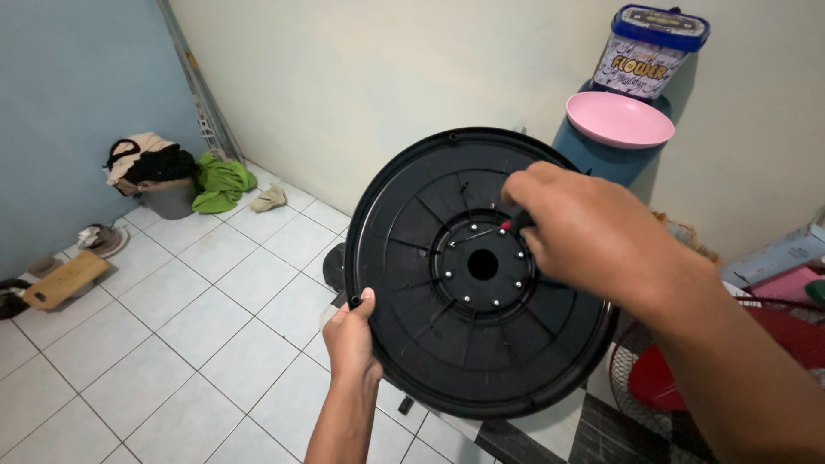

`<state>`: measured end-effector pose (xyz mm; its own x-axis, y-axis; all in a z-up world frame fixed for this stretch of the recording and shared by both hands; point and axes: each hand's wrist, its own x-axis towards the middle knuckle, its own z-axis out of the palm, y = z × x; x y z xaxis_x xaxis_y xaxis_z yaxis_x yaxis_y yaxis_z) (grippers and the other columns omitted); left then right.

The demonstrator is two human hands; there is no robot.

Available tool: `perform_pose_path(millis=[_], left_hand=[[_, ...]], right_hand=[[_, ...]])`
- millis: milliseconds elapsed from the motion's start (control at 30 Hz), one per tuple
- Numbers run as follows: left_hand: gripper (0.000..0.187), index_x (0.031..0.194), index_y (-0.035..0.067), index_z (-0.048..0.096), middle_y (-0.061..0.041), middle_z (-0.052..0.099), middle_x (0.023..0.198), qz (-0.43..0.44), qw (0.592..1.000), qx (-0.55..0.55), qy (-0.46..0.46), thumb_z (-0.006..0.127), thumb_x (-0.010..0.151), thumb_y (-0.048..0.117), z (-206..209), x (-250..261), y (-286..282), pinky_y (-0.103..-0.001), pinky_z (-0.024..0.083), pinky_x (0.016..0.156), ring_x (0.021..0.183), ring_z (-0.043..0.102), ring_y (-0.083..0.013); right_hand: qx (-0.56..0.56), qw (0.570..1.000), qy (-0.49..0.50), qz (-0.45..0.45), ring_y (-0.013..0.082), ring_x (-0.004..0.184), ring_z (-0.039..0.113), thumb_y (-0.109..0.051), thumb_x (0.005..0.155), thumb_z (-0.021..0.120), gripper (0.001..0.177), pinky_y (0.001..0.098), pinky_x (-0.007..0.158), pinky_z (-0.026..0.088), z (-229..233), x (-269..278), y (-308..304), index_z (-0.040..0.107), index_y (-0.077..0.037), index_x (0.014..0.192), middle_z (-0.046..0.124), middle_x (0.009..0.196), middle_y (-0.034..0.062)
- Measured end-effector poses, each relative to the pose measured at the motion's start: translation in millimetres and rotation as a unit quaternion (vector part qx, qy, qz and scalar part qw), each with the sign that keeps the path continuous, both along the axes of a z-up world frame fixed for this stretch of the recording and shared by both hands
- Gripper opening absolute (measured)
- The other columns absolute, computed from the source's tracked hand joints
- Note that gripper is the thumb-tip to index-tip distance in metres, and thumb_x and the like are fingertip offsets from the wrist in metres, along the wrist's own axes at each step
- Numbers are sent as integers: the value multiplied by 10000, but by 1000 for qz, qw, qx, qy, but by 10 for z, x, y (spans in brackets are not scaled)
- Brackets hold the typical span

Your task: The person disassembles a standing fan by first unscrewing the neck joint and detaching the fan head from the stand. They then remove the base and use a screwdriver to loosen several screws on the underside of the base.

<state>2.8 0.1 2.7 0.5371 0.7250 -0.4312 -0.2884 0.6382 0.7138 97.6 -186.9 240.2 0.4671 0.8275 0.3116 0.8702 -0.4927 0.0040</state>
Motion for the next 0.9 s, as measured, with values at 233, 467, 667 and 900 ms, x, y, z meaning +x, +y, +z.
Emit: perform_pose_path(millis=[233,467,667,900], left_hand=[[290,1131,-83,722,-197,767,1049,-2,1000,11,27,657,934,119,49,12,-24,-357,567,913,947,737,-246],[282,1125,-84,722,-171,760,1039,0,1000,1,3,671,925,108,-19,33,-4,-344,555,893,928,712,-225],[290,1129,-87,715,-160,760,1051,7,1000,9,5,686,919,111,-78,63,18,-333,537,906,941,704,-207],[312,1140,-117,706,-172,755,1074,-3,1000,4,-31,674,927,108,-149,86,29,-337,536,906,938,700,-222]], right_hand=[[-81,993,33,-78,334,918,691,-333,871,765,341,455,784,544,21,-23,23,643,-106,1093,694,959,118],[-27,1000,-8,-4,335,913,670,-147,774,763,242,449,757,542,-61,51,-33,684,-82,993,658,945,104],[-137,987,-21,-87,323,972,682,-189,817,725,213,453,818,559,-105,135,-102,710,-102,1012,672,1005,98],[-174,975,-37,-133,313,994,690,-124,802,700,234,470,810,566,-141,99,-126,723,-134,1034,674,1072,55]])
